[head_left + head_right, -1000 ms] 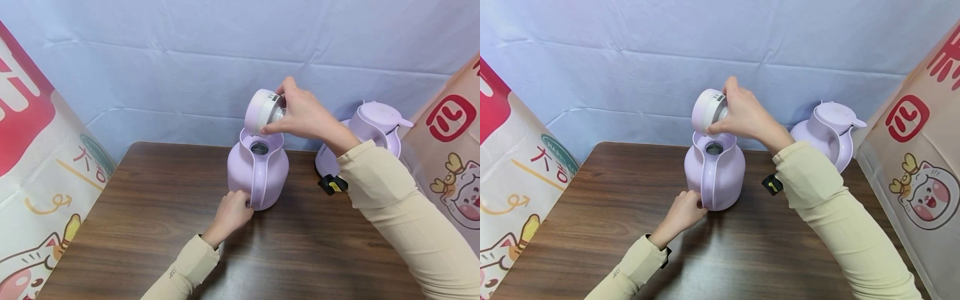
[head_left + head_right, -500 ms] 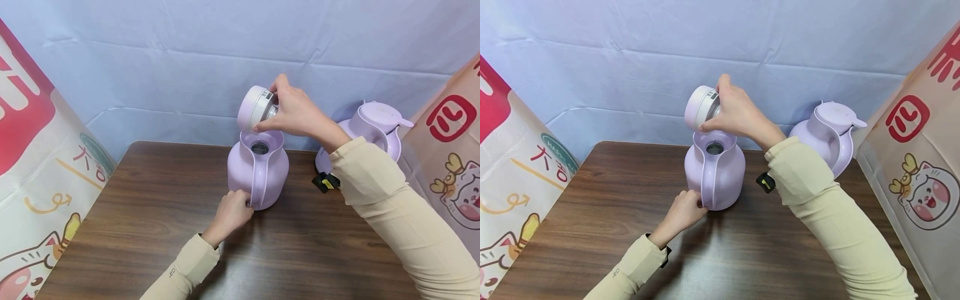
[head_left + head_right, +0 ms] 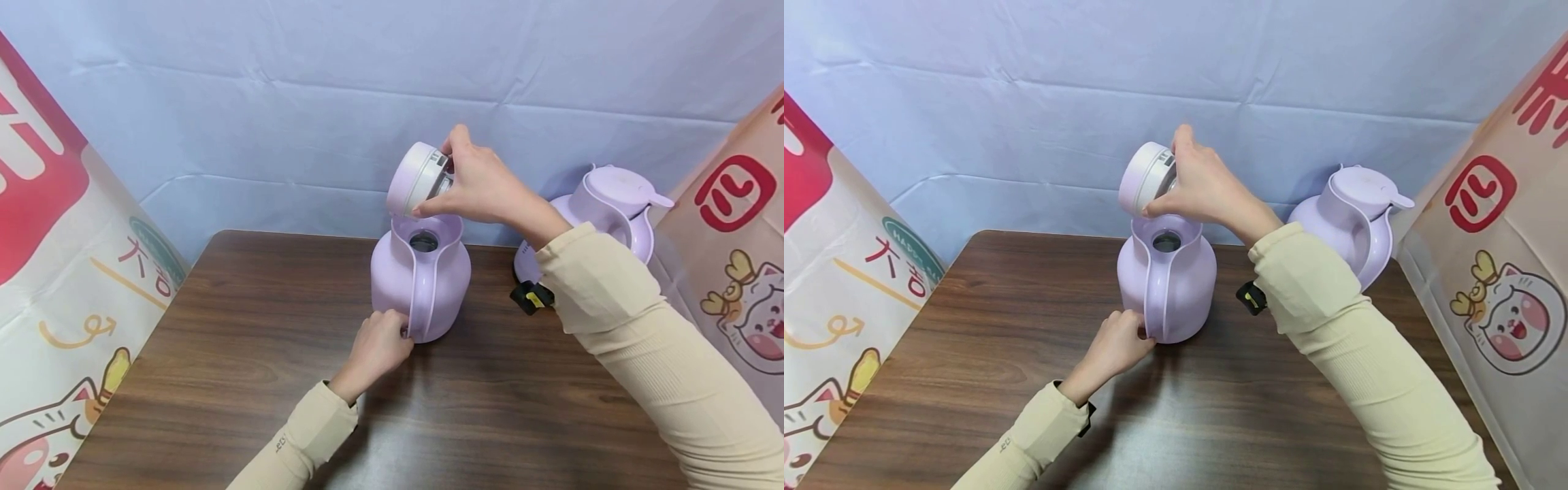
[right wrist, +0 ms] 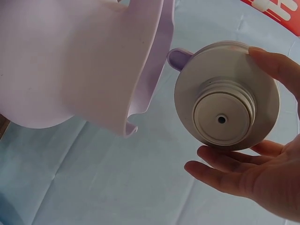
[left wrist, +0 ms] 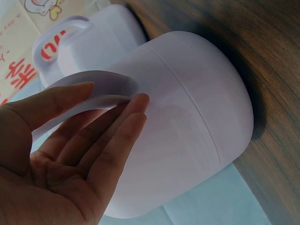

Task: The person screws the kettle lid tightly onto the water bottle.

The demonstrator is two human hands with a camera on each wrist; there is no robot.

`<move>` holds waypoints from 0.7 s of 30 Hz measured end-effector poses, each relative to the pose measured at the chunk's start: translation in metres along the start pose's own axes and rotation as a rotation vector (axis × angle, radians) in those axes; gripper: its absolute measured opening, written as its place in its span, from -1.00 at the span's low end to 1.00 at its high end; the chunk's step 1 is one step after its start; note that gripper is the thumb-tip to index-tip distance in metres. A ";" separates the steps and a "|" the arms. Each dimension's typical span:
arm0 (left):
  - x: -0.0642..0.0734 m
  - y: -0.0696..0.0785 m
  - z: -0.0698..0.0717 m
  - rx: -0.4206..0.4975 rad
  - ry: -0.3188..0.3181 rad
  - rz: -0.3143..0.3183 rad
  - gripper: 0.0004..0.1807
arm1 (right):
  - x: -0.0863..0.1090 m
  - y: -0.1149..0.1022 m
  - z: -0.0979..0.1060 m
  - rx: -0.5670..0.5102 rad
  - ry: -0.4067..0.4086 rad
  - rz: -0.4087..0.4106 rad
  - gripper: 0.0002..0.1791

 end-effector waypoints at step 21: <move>0.000 0.000 -0.002 -0.013 -0.005 0.013 -0.64 | 0.000 0.016 -0.010 -0.001 -0.051 -0.030 -0.22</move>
Point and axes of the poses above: each hand's wrist, its own x-axis away from the middle knuckle, its own z-axis out of the back of the hand, y = z × x, the point moved 4 cm from there along -x, towards the middle knuckle, and after that the axes turned 11 degrees about -x, right-handed, at the moved point
